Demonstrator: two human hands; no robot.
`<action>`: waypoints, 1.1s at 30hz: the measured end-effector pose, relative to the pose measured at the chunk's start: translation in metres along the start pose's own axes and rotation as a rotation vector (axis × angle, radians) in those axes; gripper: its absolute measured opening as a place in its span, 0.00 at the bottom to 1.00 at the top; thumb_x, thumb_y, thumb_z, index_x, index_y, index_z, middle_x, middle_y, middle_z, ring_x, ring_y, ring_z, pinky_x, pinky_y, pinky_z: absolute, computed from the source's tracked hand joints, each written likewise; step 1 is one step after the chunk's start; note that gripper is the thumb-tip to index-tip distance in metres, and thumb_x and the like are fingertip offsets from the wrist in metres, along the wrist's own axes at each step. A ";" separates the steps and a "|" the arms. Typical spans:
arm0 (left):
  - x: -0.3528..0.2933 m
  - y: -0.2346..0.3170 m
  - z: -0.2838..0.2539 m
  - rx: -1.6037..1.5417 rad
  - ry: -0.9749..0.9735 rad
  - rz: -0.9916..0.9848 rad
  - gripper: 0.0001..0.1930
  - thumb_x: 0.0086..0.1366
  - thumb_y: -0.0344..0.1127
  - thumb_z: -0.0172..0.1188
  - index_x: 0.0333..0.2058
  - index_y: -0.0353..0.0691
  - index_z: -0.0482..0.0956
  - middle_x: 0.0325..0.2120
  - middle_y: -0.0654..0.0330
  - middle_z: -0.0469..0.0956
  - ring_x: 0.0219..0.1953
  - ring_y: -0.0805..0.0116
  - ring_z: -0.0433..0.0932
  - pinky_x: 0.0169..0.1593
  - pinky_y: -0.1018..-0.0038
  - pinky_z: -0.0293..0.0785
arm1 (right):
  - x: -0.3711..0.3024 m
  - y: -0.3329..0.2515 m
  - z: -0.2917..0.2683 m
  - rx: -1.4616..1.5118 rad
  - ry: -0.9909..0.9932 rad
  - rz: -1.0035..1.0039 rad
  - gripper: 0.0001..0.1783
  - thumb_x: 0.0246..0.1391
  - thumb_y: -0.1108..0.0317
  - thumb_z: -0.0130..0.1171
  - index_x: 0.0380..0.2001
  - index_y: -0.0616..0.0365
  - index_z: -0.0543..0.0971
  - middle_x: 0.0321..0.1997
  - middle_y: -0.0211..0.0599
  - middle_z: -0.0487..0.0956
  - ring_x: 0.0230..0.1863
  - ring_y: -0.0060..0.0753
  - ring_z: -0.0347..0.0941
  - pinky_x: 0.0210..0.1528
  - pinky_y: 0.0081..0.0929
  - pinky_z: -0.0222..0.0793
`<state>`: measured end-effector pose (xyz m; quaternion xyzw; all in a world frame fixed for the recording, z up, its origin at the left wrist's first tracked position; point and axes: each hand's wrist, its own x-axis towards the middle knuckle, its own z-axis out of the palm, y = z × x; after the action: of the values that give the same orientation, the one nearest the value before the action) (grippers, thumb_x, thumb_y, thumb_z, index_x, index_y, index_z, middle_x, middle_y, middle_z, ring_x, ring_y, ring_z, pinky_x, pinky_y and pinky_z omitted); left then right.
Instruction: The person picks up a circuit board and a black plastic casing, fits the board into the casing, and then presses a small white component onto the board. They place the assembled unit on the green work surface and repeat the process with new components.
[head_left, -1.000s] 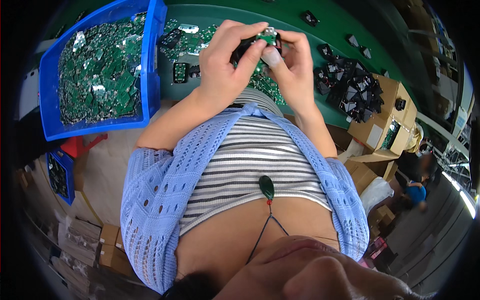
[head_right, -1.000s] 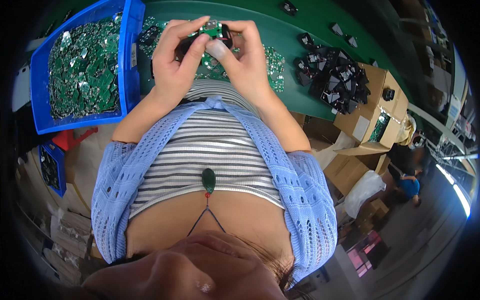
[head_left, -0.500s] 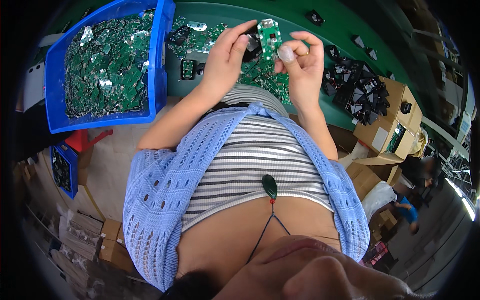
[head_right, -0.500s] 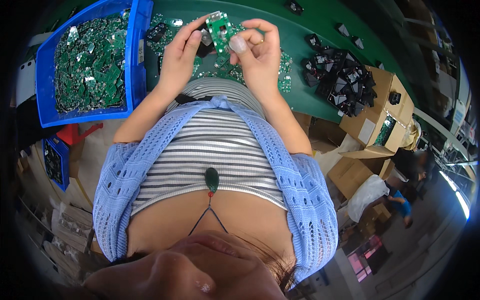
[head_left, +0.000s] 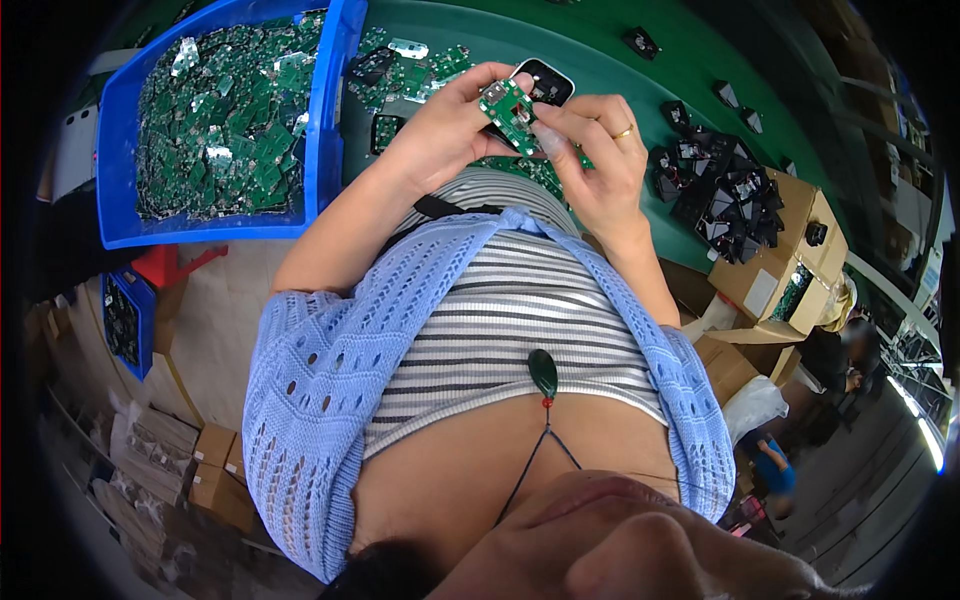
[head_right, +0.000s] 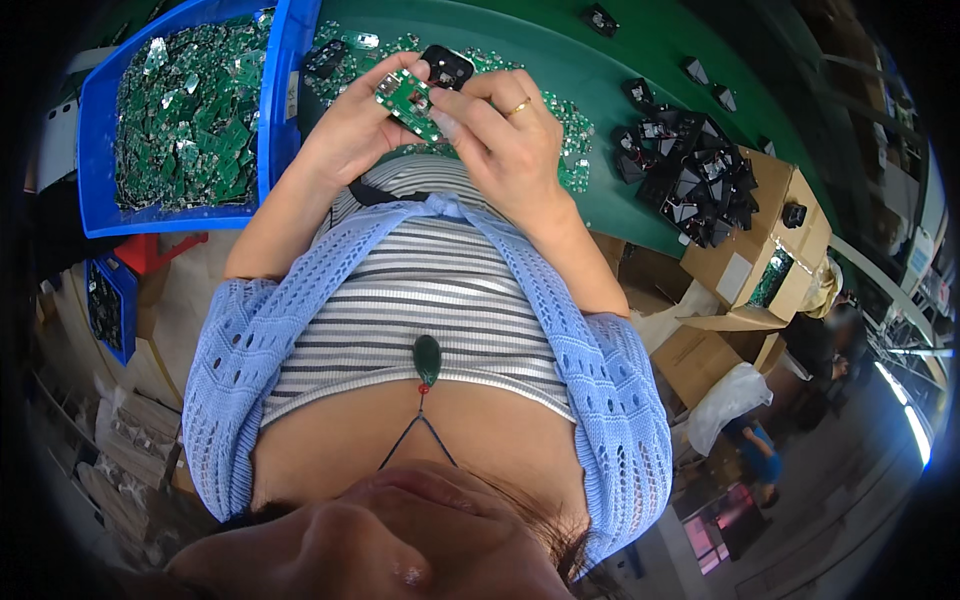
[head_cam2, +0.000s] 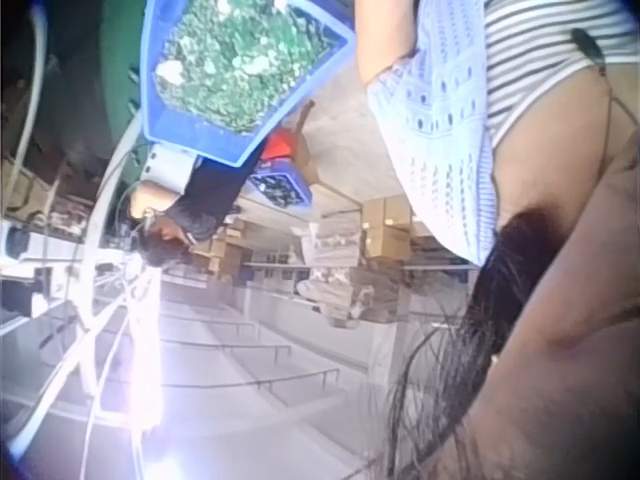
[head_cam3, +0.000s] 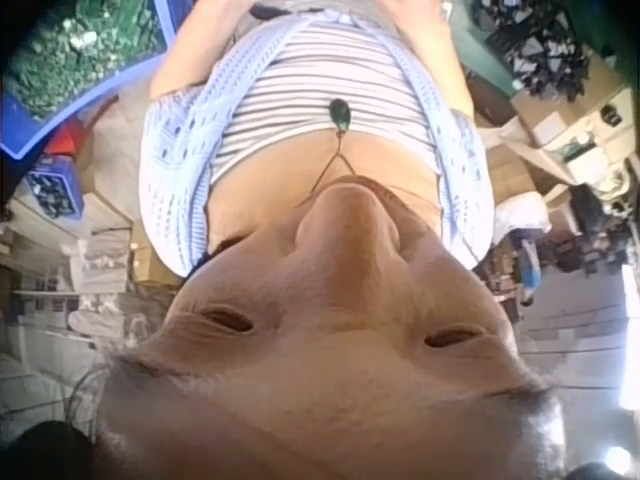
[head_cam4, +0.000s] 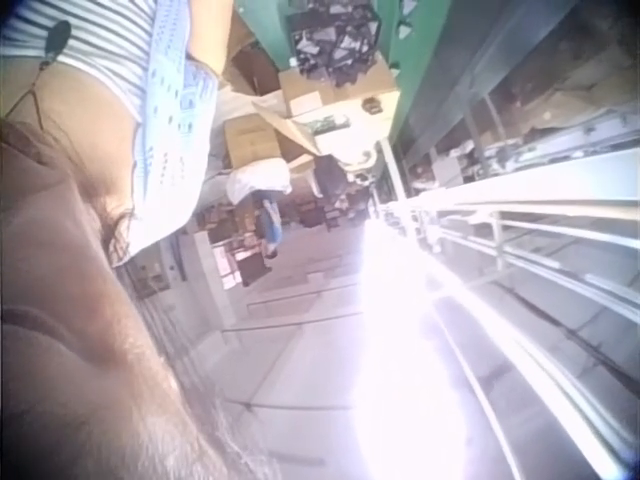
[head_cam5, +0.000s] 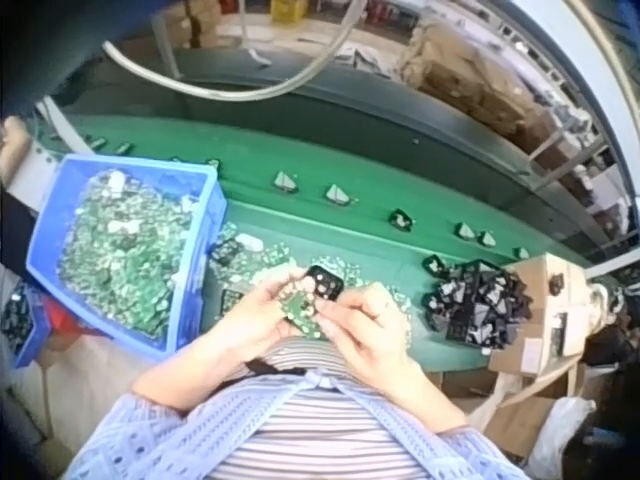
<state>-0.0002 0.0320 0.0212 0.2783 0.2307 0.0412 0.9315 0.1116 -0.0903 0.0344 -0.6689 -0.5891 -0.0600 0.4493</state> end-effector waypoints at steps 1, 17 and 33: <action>0.000 0.000 -0.001 -0.001 0.003 0.002 0.18 0.57 0.27 0.55 0.47 0.42 0.66 0.35 0.64 0.73 0.37 0.76 0.74 0.37 0.80 0.73 | 0.001 0.000 -0.001 -0.014 -0.023 0.004 0.11 0.35 0.73 0.63 0.28 0.51 0.79 0.25 0.28 0.70 0.24 0.26 0.66 0.19 0.21 0.62; -0.002 -0.005 0.008 0.304 0.213 0.336 0.17 0.62 0.39 0.52 0.47 0.40 0.63 0.40 0.62 0.71 0.38 0.78 0.69 0.38 0.81 0.69 | 0.021 0.015 0.009 0.002 -0.013 -0.048 0.10 0.35 0.77 0.61 0.26 0.58 0.75 0.24 0.33 0.74 0.25 0.34 0.70 0.24 0.25 0.67; 0.000 -0.005 0.003 0.418 0.189 0.442 0.17 0.63 0.39 0.51 0.46 0.38 0.64 0.40 0.61 0.70 0.37 0.78 0.70 0.37 0.80 0.70 | 0.029 0.018 0.008 -0.036 -0.139 -0.066 0.10 0.38 0.77 0.59 0.28 0.59 0.74 0.27 0.35 0.73 0.28 0.36 0.69 0.27 0.28 0.67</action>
<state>0.0003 0.0266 0.0209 0.5020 0.2538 0.2199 0.7970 0.1316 -0.0621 0.0373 -0.6597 -0.6395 -0.0387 0.3929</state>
